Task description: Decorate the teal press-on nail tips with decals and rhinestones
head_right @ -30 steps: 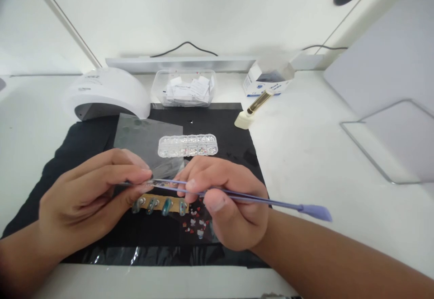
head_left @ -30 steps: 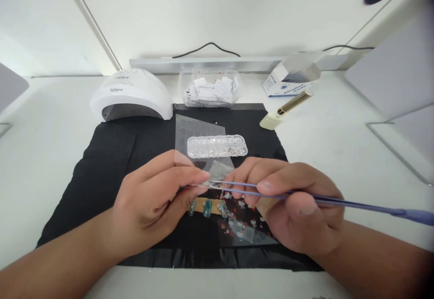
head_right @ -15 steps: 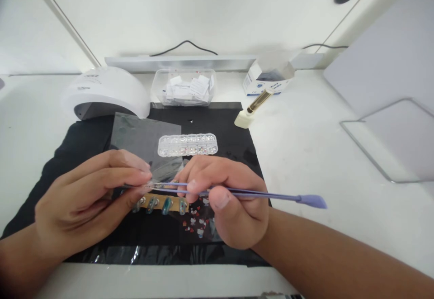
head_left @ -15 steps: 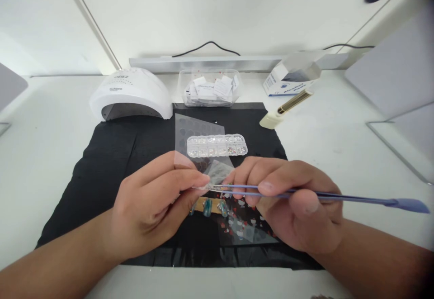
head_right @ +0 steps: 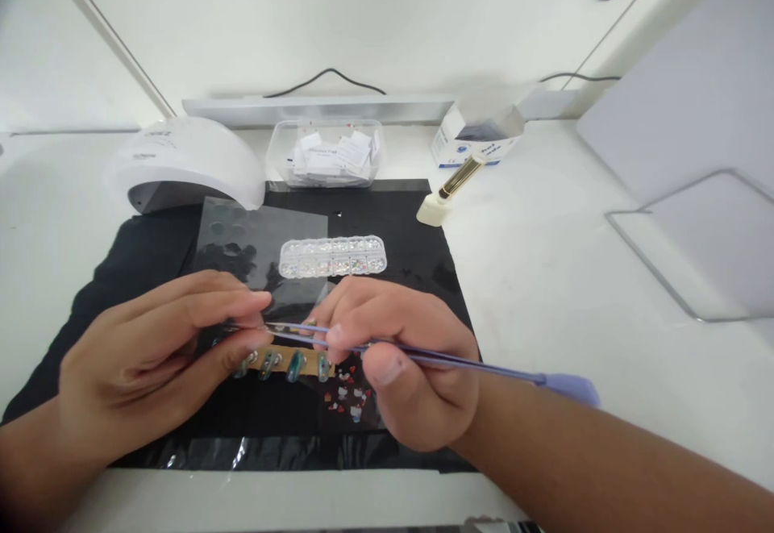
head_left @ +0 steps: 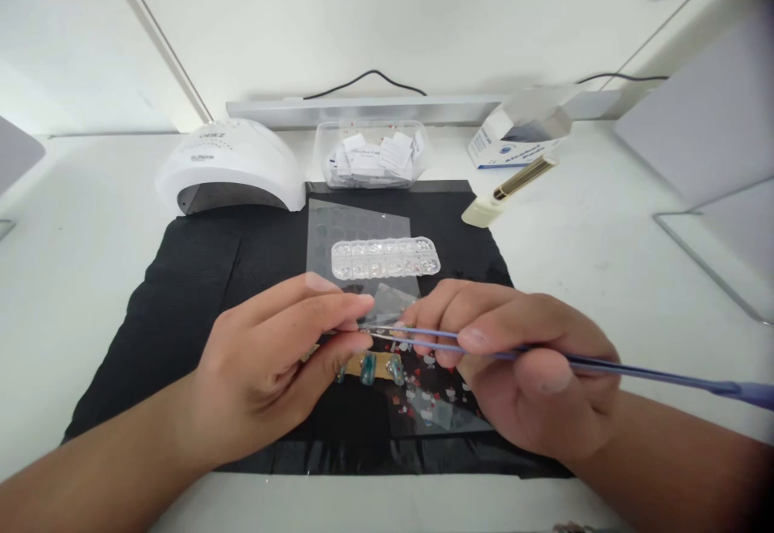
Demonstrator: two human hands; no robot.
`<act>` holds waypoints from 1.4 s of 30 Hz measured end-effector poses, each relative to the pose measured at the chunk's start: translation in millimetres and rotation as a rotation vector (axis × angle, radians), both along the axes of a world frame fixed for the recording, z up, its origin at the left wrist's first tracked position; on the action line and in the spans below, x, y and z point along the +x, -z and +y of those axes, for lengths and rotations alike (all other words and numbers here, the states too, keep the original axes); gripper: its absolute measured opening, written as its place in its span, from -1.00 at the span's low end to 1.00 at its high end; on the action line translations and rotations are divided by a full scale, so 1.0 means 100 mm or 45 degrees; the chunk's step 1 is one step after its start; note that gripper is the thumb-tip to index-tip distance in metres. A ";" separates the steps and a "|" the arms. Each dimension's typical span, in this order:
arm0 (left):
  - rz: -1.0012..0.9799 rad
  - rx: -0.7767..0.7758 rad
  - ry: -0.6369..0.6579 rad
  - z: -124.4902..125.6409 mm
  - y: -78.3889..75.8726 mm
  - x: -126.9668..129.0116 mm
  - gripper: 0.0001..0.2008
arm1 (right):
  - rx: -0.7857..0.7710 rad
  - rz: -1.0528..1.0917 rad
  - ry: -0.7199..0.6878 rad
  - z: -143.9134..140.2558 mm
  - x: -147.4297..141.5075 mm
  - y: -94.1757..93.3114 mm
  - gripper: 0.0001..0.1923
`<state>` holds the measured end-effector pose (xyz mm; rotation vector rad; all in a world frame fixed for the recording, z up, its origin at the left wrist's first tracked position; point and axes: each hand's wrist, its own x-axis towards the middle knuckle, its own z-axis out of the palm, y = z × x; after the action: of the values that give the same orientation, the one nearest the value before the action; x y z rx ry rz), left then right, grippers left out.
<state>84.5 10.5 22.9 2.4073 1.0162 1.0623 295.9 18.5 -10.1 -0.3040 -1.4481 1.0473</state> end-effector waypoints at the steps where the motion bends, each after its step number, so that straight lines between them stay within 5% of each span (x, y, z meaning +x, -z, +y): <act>1: 0.003 0.000 -0.002 0.00 0.00 0.00 -0.79 | -0.004 0.004 0.005 -0.01 0.00 0.00 -0.71; 42: 0.027 0.052 0.096 0.01 -0.04 -0.03 -0.87 | 0.107 -0.005 -0.063 -0.01 0.05 0.04 -0.71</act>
<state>81.7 11.4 26.7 2.4736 0.9109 1.0435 300.5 17.5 -13.9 -0.2106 -1.5055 1.0231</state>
